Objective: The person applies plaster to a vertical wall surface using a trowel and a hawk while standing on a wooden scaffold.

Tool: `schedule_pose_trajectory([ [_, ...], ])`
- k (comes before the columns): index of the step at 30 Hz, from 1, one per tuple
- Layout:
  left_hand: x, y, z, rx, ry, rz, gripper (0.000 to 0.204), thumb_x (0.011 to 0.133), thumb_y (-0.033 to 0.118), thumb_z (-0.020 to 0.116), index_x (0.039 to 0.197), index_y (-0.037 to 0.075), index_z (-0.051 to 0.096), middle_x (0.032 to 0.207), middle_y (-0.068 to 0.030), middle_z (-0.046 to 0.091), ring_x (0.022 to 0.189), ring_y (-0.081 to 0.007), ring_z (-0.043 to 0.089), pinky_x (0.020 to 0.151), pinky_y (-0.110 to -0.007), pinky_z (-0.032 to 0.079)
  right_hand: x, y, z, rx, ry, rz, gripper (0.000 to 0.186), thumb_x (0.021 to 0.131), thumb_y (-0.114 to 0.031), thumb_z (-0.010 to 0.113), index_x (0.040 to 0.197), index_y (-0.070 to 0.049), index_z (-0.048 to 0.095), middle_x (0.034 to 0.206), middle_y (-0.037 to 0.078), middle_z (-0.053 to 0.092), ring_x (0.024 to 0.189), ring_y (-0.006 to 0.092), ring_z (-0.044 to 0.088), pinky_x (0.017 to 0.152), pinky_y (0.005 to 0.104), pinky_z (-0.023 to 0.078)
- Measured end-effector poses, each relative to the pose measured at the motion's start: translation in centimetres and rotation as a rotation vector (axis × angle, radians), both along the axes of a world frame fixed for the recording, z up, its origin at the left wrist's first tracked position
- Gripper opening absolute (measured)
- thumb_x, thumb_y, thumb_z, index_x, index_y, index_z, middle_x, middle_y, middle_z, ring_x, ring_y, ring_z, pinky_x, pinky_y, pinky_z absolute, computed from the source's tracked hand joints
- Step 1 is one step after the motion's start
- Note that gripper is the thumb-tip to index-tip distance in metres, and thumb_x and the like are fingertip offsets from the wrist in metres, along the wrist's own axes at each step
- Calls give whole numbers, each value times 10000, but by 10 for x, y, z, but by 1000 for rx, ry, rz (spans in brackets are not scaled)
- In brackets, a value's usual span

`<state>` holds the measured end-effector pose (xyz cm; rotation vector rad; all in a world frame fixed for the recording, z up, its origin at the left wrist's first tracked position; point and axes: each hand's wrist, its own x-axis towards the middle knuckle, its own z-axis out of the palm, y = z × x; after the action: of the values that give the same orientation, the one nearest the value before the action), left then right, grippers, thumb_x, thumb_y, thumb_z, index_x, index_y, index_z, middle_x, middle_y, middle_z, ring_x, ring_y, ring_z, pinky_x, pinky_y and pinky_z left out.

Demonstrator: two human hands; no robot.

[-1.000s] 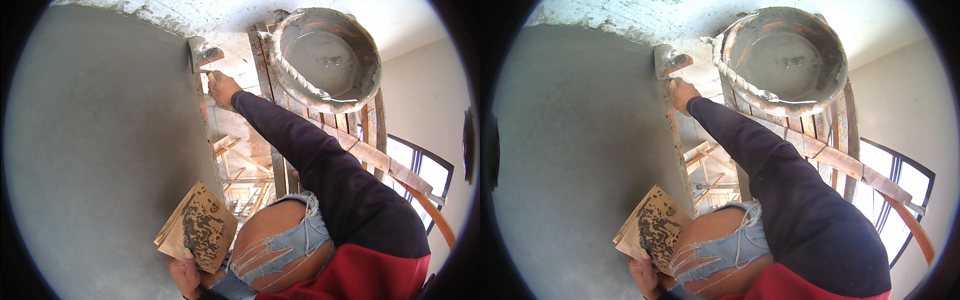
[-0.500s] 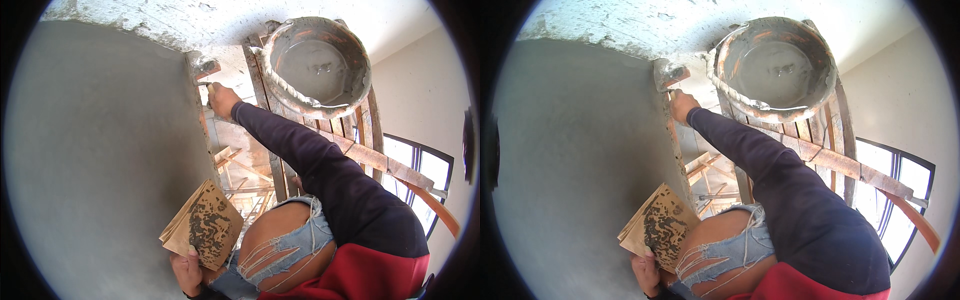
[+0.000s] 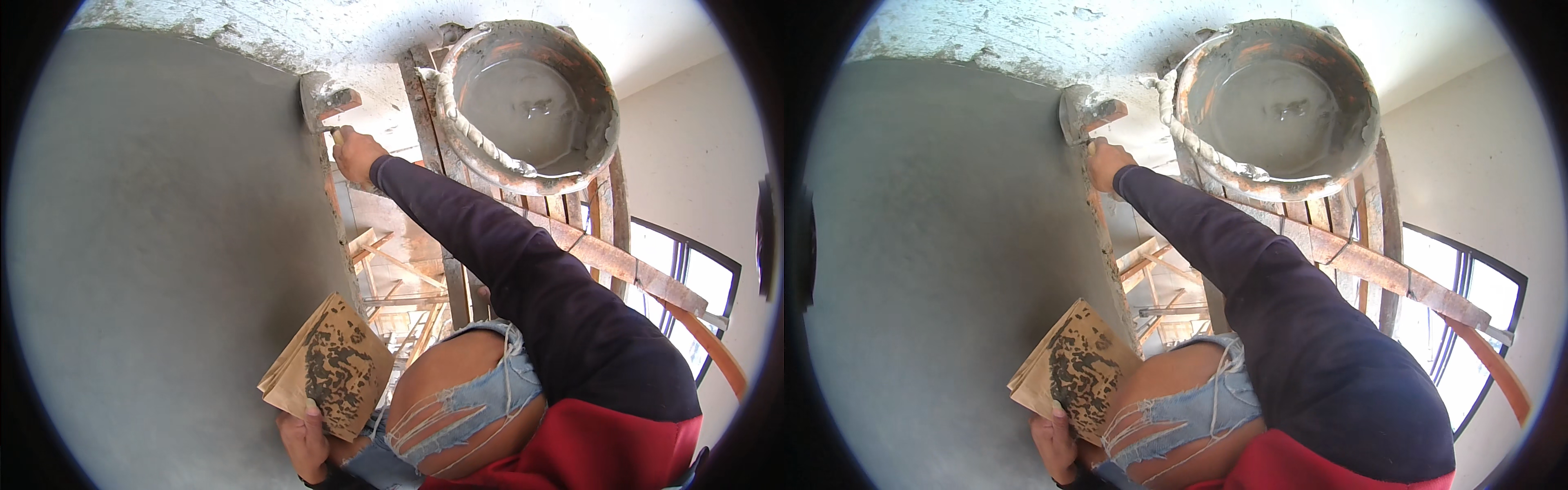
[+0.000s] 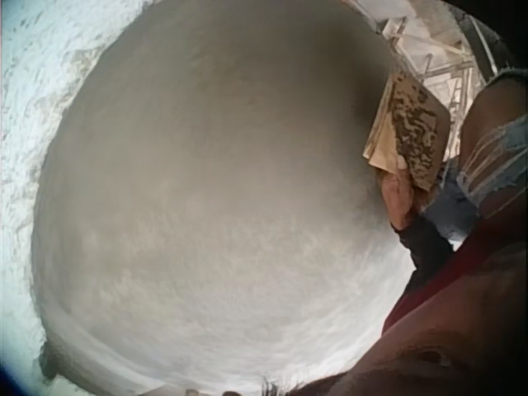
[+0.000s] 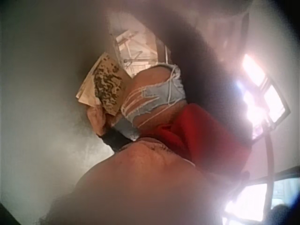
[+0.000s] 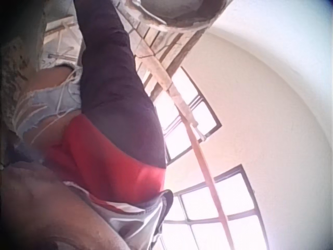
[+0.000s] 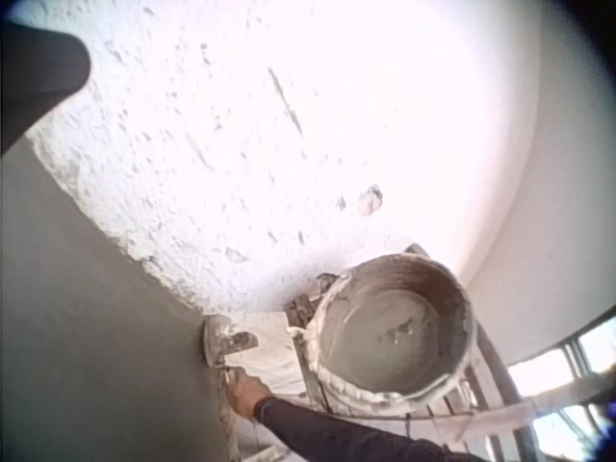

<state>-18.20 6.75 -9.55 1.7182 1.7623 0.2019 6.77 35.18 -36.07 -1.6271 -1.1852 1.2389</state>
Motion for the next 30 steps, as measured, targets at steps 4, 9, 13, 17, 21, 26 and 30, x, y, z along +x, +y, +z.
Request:
schedule_pose_trajectory([
  [4, 4, 3, -3, 89, -18, -15, 452, 992, 351, 527, 831, -62, 620, 738, -150, 654, 652, -283, 602, 653, -363, 461, 6, 5, -10, -52, 109, 74, 309, 971, -244, 474, 1078, 46, 491, 777, 223, 635, 639, 344, 648, 570, 457, 531],
  [9, 6, 4, -6, 156, -36, -16, 460, 991, 357, 526, 810, -57, 614, 712, -146, 645, 638, -271, 591, 643, -363, 457, 3, -5, -8, 10, 154, -37, 266, 989, -229, 463, 1029, 33, 493, 698, 158, 624, 508, 268, 634, 435, 401, 534],
  [13, 2, 0, -6, 137, -19, -21, 454, 993, 349, 526, 821, -62, 616, 707, -142, 644, 627, -271, 589, 640, -361, 457, 2, -3, 1, -14, 158, -19, 364, 944, -256, 510, 1138, 52, 492, 940, 268, 646, 844, 379, 651, 738, 450, 527],
  [17, -1, -4, -7, 54, -72, 15, 425, 1004, 322, 515, 926, -81, 628, 852, -132, 681, 766, -225, 611, 733, -351, 469, 0, -5, -2, -91, 187, -65, 428, 922, -271, 534, 1183, 66, 498, 1047, 327, 647, 992, 431, 654, 869, 483, 515],
  [21, 0, 0, -4, 103, 11, -32, 448, 998, 335, 512, 854, -76, 619, 750, -155, 668, 674, -275, 623, 669, -372, 472, -20, -33, -5, -13, 95, 48, 315, 981, -232, 462, 1164, 25, 471, 813, 230, 648, 583, 297, 675, 467, 404, 563],
  [26, 3, -1, -2, 127, -10, -6, 466, 1001, 355, 508, 849, -71, 622, 797, -157, 680, 727, -279, 627, 700, -372, 473, -9, -47, 10, -120, 338, -54, 289, 978, -210, 473, 1137, 31, 480, 795, 173, 625, 533, 233, 634, 421, 387, 542],
  [30, -1, 4, -7, 87, -59, -24, 479, 999, 368, 519, 847, -73, 625, 806, -156, 681, 738, -271, 627, 707, -363, 472, -4, -11, -16, 55, 278, -115, 279, 979, -216, 478, 1114, 29, 480, 776, 147, 594, 532, 217, 611, 412, 380, 537],
])
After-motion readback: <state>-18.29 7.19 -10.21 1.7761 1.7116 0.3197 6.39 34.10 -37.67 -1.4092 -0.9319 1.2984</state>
